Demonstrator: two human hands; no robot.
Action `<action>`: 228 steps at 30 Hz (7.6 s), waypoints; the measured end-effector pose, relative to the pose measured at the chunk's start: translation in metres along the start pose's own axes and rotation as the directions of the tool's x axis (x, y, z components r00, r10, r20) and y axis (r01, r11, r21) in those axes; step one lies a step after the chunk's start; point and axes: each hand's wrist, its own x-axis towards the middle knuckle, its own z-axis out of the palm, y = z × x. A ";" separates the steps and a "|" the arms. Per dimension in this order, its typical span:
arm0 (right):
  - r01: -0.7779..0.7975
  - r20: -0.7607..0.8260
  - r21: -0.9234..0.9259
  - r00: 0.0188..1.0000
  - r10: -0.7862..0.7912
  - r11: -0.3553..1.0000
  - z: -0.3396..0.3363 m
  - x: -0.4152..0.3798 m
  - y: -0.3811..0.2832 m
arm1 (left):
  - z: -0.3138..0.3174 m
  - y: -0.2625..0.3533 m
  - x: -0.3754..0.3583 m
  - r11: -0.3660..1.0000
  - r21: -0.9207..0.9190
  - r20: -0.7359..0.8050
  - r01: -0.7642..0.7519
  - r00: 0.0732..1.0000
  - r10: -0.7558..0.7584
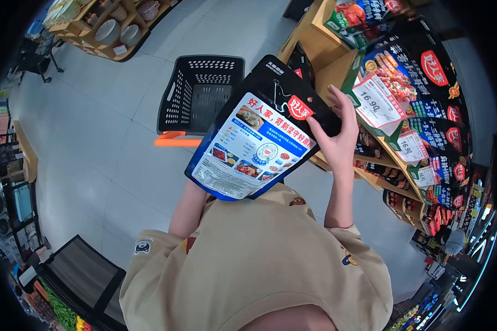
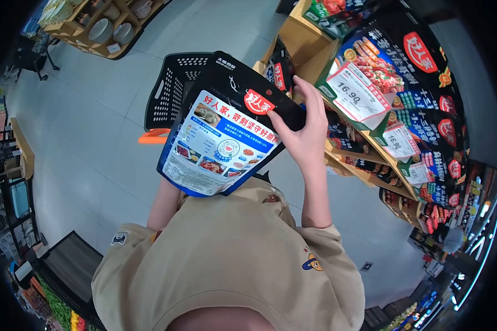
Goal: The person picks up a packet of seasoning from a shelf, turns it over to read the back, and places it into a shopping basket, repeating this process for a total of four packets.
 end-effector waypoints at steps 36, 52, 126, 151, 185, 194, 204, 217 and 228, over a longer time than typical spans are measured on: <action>0.128 0.565 -0.151 0.825 -0.021 0.980 0.349 0.078 0.113 | -0.233 -0.013 0.063 0.418 0.839 -0.450 0.348 0.875 0.176; 0.452 0.885 -0.463 0.283 0.369 0.762 0.588 -0.091 0.347 | -0.257 -0.024 0.062 0.562 0.806 -0.302 0.187 0.946 0.119; -0.677 -0.036 -0.053 0.736 0.677 0.734 -0.056 -0.260 0.215 | 0.430 -0.047 0.107 0.447 -0.090 0.650 -0.890 0.288 0.704; 0.183 -0.059 0.898 0.952 0.302 -0.401 -0.093 -0.213 0.108 | 0.241 -0.096 0.032 0.854 0.252 0.569 0.455 0.644 -0.511; 0.100 0.172 0.823 0.893 0.415 -0.559 -0.084 -0.190 0.095 | 0.176 -0.093 0.006 0.847 0.515 0.540 -0.129 0.816 -0.204; 0.109 0.159 0.815 0.903 0.400 -0.570 -0.091 -0.199 0.091 | 0.182 -0.090 -0.006 0.879 0.412 0.618 -0.239 0.782 -0.077; -0.361 -0.168 0.517 0.846 0.506 0.776 -0.099 -0.167 0.032 | 0.173 -0.125 -0.029 0.943 0.327 0.823 -0.057 0.507 -0.255; -0.551 -0.165 0.370 0.753 0.637 0.748 -0.142 -0.163 -0.016 | 0.141 -0.120 -0.007 0.779 -0.037 0.679 0.626 0.588 -0.441; -0.168 -0.034 0.940 0.821 0.569 0.298 -0.116 -0.171 0.043 | 0.128 -0.130 -0.002 0.639 -0.191 0.886 0.745 0.411 -0.215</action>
